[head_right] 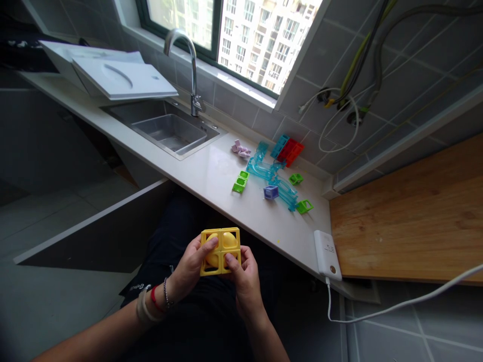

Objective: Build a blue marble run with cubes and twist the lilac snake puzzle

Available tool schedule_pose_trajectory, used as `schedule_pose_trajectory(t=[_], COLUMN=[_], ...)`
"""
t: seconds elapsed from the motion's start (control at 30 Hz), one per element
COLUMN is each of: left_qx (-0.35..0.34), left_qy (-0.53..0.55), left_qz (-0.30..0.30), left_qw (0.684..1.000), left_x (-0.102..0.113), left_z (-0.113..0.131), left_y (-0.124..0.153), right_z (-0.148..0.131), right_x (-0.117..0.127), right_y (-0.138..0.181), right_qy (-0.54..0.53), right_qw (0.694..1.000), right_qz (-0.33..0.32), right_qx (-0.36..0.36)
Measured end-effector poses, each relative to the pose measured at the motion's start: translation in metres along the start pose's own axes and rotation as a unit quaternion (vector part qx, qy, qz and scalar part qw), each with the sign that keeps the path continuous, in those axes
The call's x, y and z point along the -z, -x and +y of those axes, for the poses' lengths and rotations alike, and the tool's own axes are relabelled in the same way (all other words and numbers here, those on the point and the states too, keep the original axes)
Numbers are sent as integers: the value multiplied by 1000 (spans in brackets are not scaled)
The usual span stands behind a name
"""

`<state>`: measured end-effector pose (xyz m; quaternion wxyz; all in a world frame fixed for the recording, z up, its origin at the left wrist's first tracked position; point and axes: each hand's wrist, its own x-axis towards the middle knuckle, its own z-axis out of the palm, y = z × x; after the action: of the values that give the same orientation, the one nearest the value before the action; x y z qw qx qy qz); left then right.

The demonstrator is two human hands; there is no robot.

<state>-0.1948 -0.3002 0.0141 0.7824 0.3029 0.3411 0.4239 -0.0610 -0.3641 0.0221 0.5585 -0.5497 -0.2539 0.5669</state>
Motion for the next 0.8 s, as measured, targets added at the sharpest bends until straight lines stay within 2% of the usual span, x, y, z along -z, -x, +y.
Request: schedule_pose_trajectory(t=[0.8], left_qx=[-2], left_qy=[56], left_qz=[23], left_qw=[998], left_x=[2], left_z=[-3], left_y=[2], right_z=[-2], right_x=[-6], right_y=[-1], right_qy=[47], right_qw=[999], right_qz=[6], right_qx=[26])
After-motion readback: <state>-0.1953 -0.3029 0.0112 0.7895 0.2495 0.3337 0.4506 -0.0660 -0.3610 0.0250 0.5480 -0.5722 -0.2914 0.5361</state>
